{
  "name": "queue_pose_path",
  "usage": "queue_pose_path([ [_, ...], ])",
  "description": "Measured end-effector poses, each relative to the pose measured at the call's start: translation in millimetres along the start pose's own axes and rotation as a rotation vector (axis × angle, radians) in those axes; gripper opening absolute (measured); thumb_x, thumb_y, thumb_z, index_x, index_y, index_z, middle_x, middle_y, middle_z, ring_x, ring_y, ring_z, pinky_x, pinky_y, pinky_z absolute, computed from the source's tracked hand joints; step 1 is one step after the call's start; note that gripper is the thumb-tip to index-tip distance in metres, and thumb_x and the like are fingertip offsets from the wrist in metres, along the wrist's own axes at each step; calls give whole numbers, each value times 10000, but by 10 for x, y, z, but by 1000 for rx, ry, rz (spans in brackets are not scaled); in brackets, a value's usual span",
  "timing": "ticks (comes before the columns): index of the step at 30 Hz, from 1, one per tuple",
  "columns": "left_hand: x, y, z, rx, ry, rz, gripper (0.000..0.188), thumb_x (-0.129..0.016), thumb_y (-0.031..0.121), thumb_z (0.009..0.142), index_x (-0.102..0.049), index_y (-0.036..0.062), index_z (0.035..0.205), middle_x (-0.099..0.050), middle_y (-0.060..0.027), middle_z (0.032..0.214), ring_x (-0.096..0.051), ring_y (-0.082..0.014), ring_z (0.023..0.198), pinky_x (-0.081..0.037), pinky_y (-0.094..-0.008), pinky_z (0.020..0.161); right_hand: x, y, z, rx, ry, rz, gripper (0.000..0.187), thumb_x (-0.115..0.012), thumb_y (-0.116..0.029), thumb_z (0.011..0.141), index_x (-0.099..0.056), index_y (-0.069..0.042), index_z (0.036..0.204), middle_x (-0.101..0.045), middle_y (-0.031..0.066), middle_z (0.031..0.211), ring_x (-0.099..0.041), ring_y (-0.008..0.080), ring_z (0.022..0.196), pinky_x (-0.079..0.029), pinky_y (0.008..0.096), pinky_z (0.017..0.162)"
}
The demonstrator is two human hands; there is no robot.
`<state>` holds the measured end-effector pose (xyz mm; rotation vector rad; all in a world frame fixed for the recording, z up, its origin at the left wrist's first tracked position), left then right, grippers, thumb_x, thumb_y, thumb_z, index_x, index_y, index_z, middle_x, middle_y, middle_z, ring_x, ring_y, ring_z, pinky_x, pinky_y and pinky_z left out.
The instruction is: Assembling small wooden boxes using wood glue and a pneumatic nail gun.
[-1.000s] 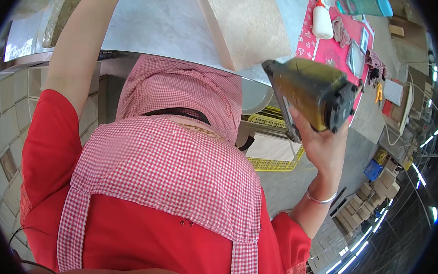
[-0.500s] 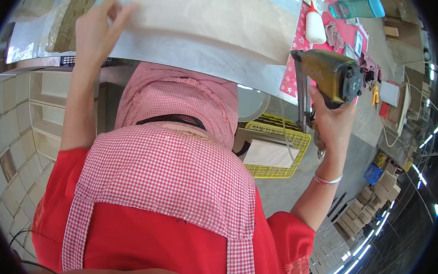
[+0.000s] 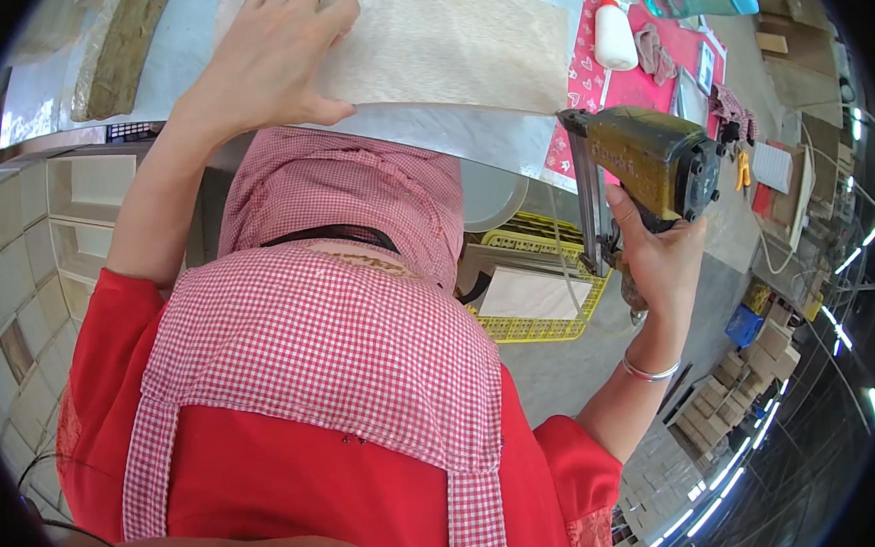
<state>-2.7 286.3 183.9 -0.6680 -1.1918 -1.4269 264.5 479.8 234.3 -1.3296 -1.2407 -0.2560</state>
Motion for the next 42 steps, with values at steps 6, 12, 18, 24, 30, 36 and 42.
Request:
queue_pose_path([
  [6, 140, 79, 83, 146, -244, 33, 657, -844, 402, 575, -600, 2, 1035, -519, -268, 1244, -503, -404, 1159, -368, -506, 1017, -6, 39, -15, 22, 37, 17, 208, -782, -195, 859, -687, -23, 925, -553, -31, 592, -439, 33, 436, -320, 222, 404],
  [12, 19, 2, 62, 27, -15, -27, 616, -835, 400, 576, -616, 11, 1001, -531, -259, 1219, -505, -398, 1159, -374, -499, 1010, -58, -21, -72, -4, 34, 2, 233, -789, -178, 848, -680, -15, 974, -599, -16, 683, -477, 41, 498, -352, 225, 432],
  [18, 99, 240, -98, -143, 441, 100, 584, -829, 396, 589, -636, 29, 1000, -556, -242, 1175, -519, -378, 1146, -387, -502, 994, -92, -163, -161, 32, 29, 6, 316, -811, -113, 816, -662, 4, 1069, -699, 37, 896, -610, 91, 713, -487, 241, 590],
  [24, 38, 311, 285, 205, -187, -32, 568, -831, 389, 597, -644, 41, 1005, -570, -231, 1145, -534, -363, 1124, -405, -510, 972, -319, -423, -178, 250, 0, 13, 306, -817, -261, 825, -720, -35, 1008, -614, -33, 700, -472, 36, 510, -358, 227, 451],
  [30, 80, 328, 302, 197, -195, -30, 558, -836, 383, 604, -644, 44, 1004, -576, -227, 1129, -542, -360, 1107, -410, -512, 968, -390, -395, -150, 200, -54, -16, 309, -816, -277, 830, -723, -48, 1015, -621, -42, 725, -465, 32, 527, -361, 222, 466],
  [36, 61, 330, 313, 191, -203, -40, 580, -842, 395, 609, -637, 48, 1025, -568, -235, 1156, -531, -367, 1129, -403, -521, 975, -382, -477, -143, 275, -38, -58, 311, -822, -260, 823, -716, -48, 1025, -616, -44, 713, -464, 32, 526, -363, 223, 465],
  [42, 218, 302, -1, 5, 339, 134, 821, -874, 469, 593, -569, 17, 1207, -437, -313, 1379, -387, -444, 1340, -302, -573, 1107, -314, -589, -154, 264, -5, 5, 281, -806, -204, 839, -697, -30, 1030, -612, -27, 696, -462, 35, 499, -353, 222, 440],
])
Point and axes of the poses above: each hand's wrist, its own z-axis towards the middle knuckle, its own x-axis out of the back of the hand, y = z × x, the point moved 10 cm from there along z, towards the middle knuckle
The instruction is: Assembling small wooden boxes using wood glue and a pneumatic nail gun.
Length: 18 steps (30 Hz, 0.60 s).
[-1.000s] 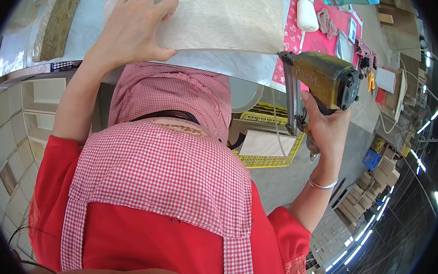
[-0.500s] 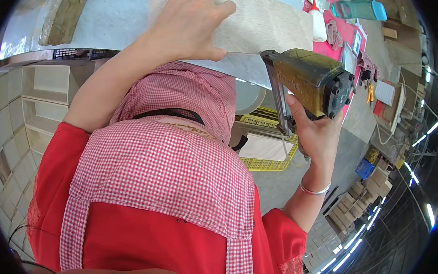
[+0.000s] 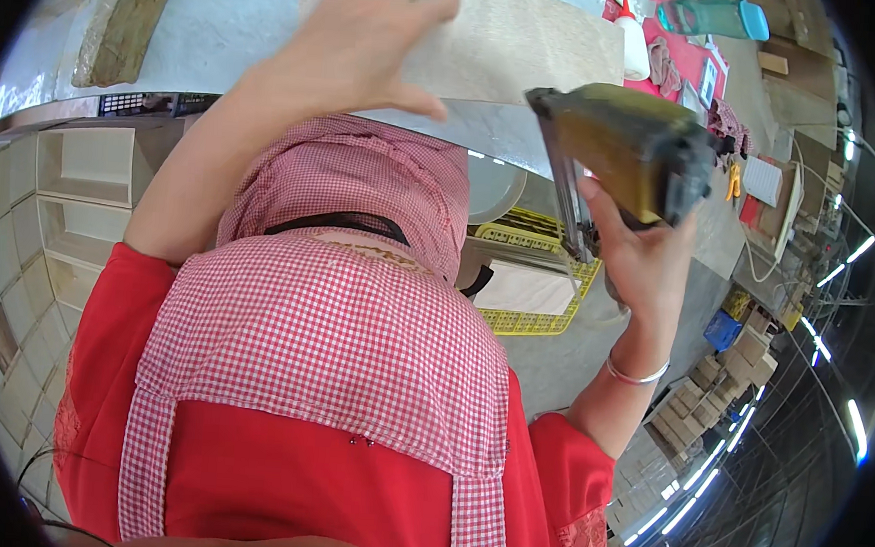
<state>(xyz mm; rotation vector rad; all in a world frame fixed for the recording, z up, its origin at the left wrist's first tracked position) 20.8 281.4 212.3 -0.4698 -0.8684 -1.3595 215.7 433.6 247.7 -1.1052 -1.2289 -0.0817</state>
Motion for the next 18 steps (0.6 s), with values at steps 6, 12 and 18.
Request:
queue_pose_path([
  [6, 45, -775, -627, 286, -438, -449, 1237, -917, 501, 507, -313, 28, 1478, -248, -329, 1512, -222, -475, 1431, -209, -516, 1183, 173, 97, -170, -202, 87, -22, 264, -789, -192, 856, -693, -12, 1023, -612, -15, 691, -463, 35, 488, -350, 217, 430],
  [12, -370, -877, -890, 305, -327, -674, 1325, -930, 450, 492, -207, 50, 1528, -259, -323, 1501, -253, -462, 1416, -243, -454, 1181, -370, -231, -213, 10, -85, -53, 299, -789, -197, 859, -688, -4, 1065, -645, -2, 746, -490, 45, 515, -373, 213, 453],
  [18, -410, -683, -647, 299, -149, -683, 1166, -895, 367, 538, -288, 53, 1482, -369, -307, 1400, -421, -463, 1254, -365, -478, 1067, -687, -464, -194, 73, -237, -3, 443, -831, -49, 780, -614, 38, 1157, -688, 109, 1095, -658, 186, 977, -523, 311, 855],
])
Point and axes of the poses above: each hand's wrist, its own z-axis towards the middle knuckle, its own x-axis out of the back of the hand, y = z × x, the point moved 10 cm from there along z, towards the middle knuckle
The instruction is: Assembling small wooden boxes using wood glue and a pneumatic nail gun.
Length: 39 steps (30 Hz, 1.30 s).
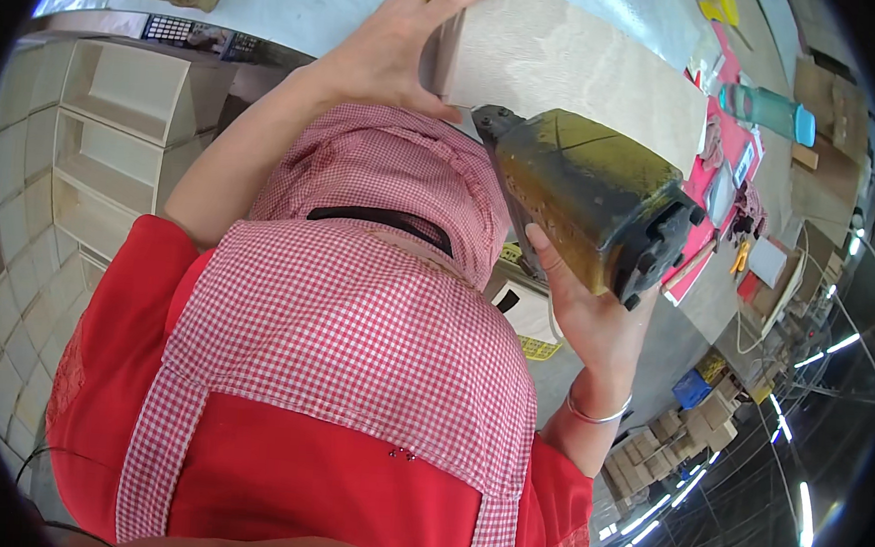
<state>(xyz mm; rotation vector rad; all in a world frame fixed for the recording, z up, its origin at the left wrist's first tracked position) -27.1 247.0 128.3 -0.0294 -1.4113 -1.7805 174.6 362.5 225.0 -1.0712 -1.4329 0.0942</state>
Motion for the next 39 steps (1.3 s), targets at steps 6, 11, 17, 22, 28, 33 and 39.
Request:
queue_pose_path([
  [6, 49, 11, -11, 39, 5, 35, 1129, -889, 363, 549, -304, 67, 1468, -371, -298, 1389, -455, -459, 1200, -381, -484, 1025, -111, -114, 26, 102, 32, 4, 395, -814, -213, 835, -672, -6, 1140, -689, 17, 890, -527, 54, 590, -419, 212, 510],
  [11, 3, 28, 12, 26, 25, 50, 1126, -888, 364, 553, -302, 80, 1472, -365, -293, 1395, -451, -452, 1207, -370, -491, 1029, -107, -84, 7, -52, -18, 15, 455, -829, -52, 783, -606, 39, 1169, -686, 116, 1107, -663, 191, 975, -527, 310, 853],
  [17, 12, 28, 3, 36, 17, 41, 1152, -889, 365, 557, -275, 80, 1490, -364, -290, 1395, -437, -451, 1222, -358, -491, 1039, -57, -164, 11, -37, -31, -116, 438, -821, -65, 799, -610, 38, 1169, -691, 112, 1105, -663, 188, 970, -527, 308, 850],
  [22, 28, -31, -109, 62, 55, -13, 1256, -893, 385, 560, -172, 12, 1518, -328, -290, 1437, -383, -455, 1296, -311, -500, 1093, 8, -289, 104, -35, 12, -55, 417, -831, -97, 795, -637, 32, 1141, -705, 116, 1083, -667, 184, 953, -524, 308, 838],
  [28, 2, -141, -325, -25, 297, 27, 1167, -878, 507, 561, -313, 74, 1485, -459, -167, 1405, -476, -333, 1263, -302, -542, 1096, -76, -537, 395, 44, -19, -151, 392, -824, -127, 809, -651, 30, 1124, -718, 105, 1057, -666, 169, 924, -519, 302, 821],
  [33, -197, -154, -372, 58, 174, 70, 1454, -935, 433, 452, -60, 68, 1554, -309, -171, 1548, -371, -317, 1400, -209, -536, 1184, -98, -566, 412, 110, -12, -183, 306, -812, -165, 832, -689, 3, 1057, -695, 35, 879, -559, 75, 657, -424, 238, 571],
  [39, -249, 21, -392, 29, 178, 66, 1390, -926, 421, 471, -117, 73, 1547, -332, -163, 1536, -382, -313, 1389, -230, -541, 1172, -14, -544, 255, 152, 25, -123, 280, -809, -191, 840, -708, -10, 1029, -685, 5, 798, -508, 34, 537, -378, 206, 452],
])
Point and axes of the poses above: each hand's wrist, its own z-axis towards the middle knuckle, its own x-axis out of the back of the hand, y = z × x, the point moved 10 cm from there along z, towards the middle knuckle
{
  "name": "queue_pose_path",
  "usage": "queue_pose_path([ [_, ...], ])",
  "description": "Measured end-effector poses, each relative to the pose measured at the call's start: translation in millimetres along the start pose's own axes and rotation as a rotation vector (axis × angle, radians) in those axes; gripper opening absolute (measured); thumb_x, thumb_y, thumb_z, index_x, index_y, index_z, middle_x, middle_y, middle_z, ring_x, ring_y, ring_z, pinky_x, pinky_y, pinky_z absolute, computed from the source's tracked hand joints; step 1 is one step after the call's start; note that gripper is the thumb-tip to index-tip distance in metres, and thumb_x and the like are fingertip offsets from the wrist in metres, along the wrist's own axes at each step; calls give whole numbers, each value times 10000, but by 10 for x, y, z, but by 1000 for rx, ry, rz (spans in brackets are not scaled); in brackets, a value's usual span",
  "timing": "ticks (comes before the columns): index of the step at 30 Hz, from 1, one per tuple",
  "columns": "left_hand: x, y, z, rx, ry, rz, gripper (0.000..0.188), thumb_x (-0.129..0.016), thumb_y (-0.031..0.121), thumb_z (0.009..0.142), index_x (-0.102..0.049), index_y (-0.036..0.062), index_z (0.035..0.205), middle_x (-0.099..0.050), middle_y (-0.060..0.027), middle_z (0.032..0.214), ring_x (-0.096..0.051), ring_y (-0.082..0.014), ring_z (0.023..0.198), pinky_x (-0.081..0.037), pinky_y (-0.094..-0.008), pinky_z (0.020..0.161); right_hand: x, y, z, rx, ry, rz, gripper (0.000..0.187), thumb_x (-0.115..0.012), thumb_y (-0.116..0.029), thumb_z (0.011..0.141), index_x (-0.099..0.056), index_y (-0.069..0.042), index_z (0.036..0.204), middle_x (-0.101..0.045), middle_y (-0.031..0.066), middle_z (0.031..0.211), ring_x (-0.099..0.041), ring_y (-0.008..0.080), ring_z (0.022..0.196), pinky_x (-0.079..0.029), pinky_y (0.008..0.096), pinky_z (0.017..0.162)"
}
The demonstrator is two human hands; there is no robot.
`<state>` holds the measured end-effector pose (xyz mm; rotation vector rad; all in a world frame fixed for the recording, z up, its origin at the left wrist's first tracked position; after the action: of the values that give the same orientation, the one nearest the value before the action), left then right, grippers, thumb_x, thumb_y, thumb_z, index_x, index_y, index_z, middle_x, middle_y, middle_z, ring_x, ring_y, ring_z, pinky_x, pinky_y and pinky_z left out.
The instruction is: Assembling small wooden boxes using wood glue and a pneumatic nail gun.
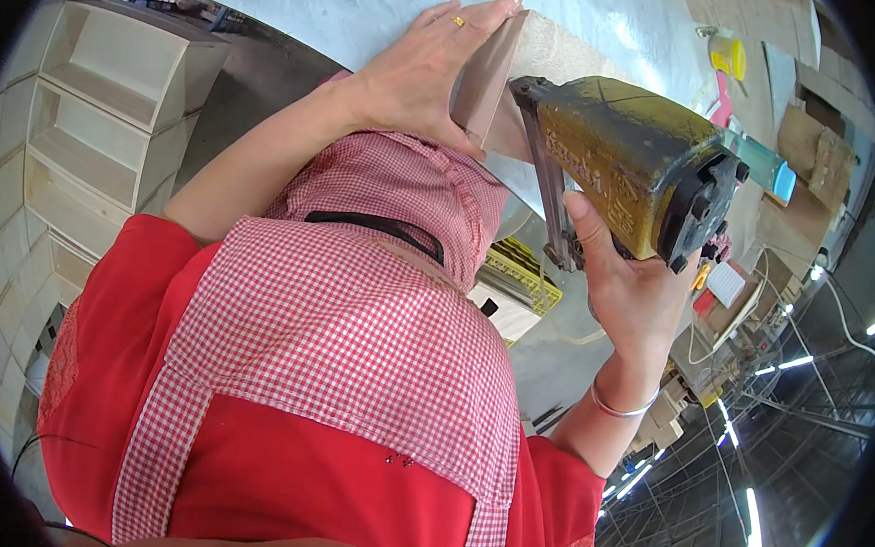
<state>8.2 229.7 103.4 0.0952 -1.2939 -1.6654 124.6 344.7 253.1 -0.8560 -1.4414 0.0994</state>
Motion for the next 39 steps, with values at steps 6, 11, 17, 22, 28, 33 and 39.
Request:
queue_pose_path([
  [6, 11, 124, -34, -87, 44, 40, 1388, -897, 508, 506, -99, 76, 1556, -451, -190, 1413, -452, -331, 1302, -274, -558, 1128, 32, 6, -131, 23, 1, -62, 281, -807, -203, 843, -711, -11, 1025, -689, 9, 817, -506, 36, 540, -387, 214, 458],
  [11, -16, 173, -49, -98, 42, 47, 1390, -903, 499, 499, -104, 74, 1554, -446, -187, 1420, -443, -326, 1315, -270, -559, 1131, 11, 44, -199, -70, -50, -31, 362, -821, -149, 816, -676, 18, 1102, -733, 75, 1023, -660, 131, 884, -513, 271, 798],
  [17, 28, 118, -70, -93, 44, 34, 1389, -908, 487, 491, -115, 55, 1547, -425, -186, 1446, -431, -325, 1332, -266, -556, 1138, 2, 99, -165, -168, -8, -71, 326, -814, -174, 825, -676, 12, 1055, -688, 38, 881, -602, 97, 731, -463, 250, 660],
  [22, 57, -93, -128, -27, -19, 10, 1373, -928, 427, 487, -142, 13, 1534, -309, -192, 1543, -355, -333, 1401, -213, -504, 1188, 97, 161, -275, -304, 148, -15, 278, -787, -179, 845, -682, 7, 1023, -646, 9, 734, -542, 58, 546, -421, 222, 492],
  [28, 327, -413, -310, 75, 45, -72, 1350, -927, 417, 526, -133, 2, 1535, -340, -242, 1500, -383, -390, 1360, -277, -473, 1171, 406, 812, -357, -335, 361, 81, 257, -749, -215, 872, -658, -1, 981, -603, 5, 682, -508, 53, 505, -384, 226, 451],
  [33, 593, -683, -850, 751, 240, -749, 1192, -837, 498, 703, -146, -24, 1522, -416, -299, 1412, -461, -415, 1297, -416, -476, 1085, 684, 1717, -665, -298, 496, 161, 285, -714, -218, 890, -598, 2, 1030, -579, 9, 672, -512, 58, 529, -394, 240, 471],
  [39, 613, -420, -1490, 1170, -11, -1329, 848, -643, 558, 876, -347, -51, 1387, -534, -239, 1285, -572, -357, 1160, -506, -479, 954, 523, 2723, -759, -91, 424, -663, 521, -631, -111, 863, -486, 47, 1338, -671, 207, 1078, -666, 369, 919, -524, 424, 793],
])
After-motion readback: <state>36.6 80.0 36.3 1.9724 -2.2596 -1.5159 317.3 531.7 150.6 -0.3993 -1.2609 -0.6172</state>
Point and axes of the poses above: each hand's wrist, its own z-axis towards the middle knuckle, its own x-axis out of the back of the hand, y = z × x, the point moved 10 cm from there along z, towards the middle knuckle
